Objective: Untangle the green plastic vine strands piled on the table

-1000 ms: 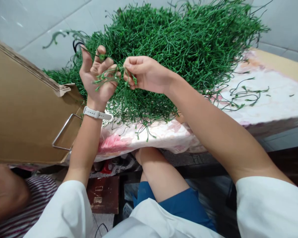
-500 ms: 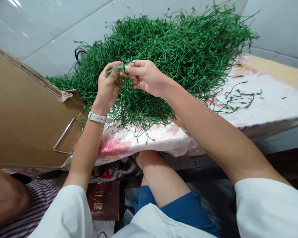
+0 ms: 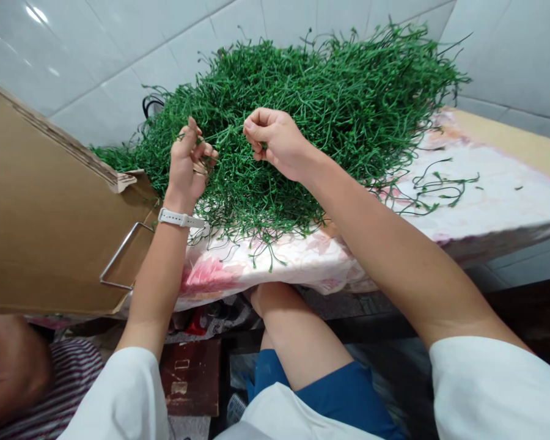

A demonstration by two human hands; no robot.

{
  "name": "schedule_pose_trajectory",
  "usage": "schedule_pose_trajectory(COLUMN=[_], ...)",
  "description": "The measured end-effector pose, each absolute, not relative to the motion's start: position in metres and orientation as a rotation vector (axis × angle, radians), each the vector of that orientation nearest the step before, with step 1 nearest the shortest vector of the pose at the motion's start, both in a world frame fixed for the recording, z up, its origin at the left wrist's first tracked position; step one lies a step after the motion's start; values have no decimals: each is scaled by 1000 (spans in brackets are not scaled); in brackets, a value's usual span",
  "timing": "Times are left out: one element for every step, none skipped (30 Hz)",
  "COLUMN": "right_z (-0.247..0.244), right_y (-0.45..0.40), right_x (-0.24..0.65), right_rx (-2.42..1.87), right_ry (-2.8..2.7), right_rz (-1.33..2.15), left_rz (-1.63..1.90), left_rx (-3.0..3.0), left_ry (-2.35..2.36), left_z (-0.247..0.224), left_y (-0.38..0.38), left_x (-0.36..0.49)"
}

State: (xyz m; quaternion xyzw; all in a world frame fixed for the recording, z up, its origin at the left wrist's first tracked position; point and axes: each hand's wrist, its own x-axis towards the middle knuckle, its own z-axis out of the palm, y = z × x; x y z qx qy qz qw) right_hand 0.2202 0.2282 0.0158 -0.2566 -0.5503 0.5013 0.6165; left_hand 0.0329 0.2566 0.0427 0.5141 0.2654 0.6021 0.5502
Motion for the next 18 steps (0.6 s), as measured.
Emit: schedule_pose_trajectory(right_z=[15, 14, 14, 13, 12, 12, 12, 12, 12, 13, 13, 13, 13, 13, 13, 13, 13, 14], right_y=[229, 229, 229, 230, 230, 231, 230, 230, 229, 227, 226, 225, 223, 222, 221, 221, 220, 219], right_x=[220, 219, 219, 218, 218, 218, 218, 218, 219, 219, 219, 218, 218, 218, 218, 219, 221, 224], right_rx=[-592, -600, -610, -617, -617, -606, -584, -552, -513, -464, -407, -348, -295, -253, -222, -197, -176, -161], right_ry=[-1269, -1278, -1297, -1323, -1355, -1390, -1425, -1453, -1471, -1477, -1475, -1470, -1472, -1484, -1505, -1537, -1574, -1606], right_rz=[1126, 1090, 1047, 1003, 968, 953, 962, 994, 1042, 1099, 1158, 1214, 1264, 1306, 1339, 1362, 1372, 1368], left_rz=[1433, 1445, 1459, 1477, 1496, 1513, 1526, 1531, 1532, 1531, 1528, 1527, 1522, 1516, 1517, 1525, 1541, 1581], left_rx=[1220, 1225, 1231, 1236, 1240, 1243, 1243, 1243, 1239, 1232, 1218, 1195, 1165, 1129, 1081, 1027, 970, 909], left_ry=[624, 621, 621, 625, 629, 635, 644, 654, 661, 662, 661, 655, 646, 633, 607, 568, 521, 468], left_z=[43, 43, 43, 43, 44, 44, 44, 44, 44, 44, 44, 45, 46, 48, 51, 54, 59, 64], left_y=[257, 258, 259, 260, 262, 263, 264, 264, 264, 263, 260, 257, 254, 251, 248, 248, 249, 252], left_x=[33, 33, 33, 32, 31, 30, 30, 29, 30, 31, 33, 37, 40, 42, 43, 41, 36, 28])
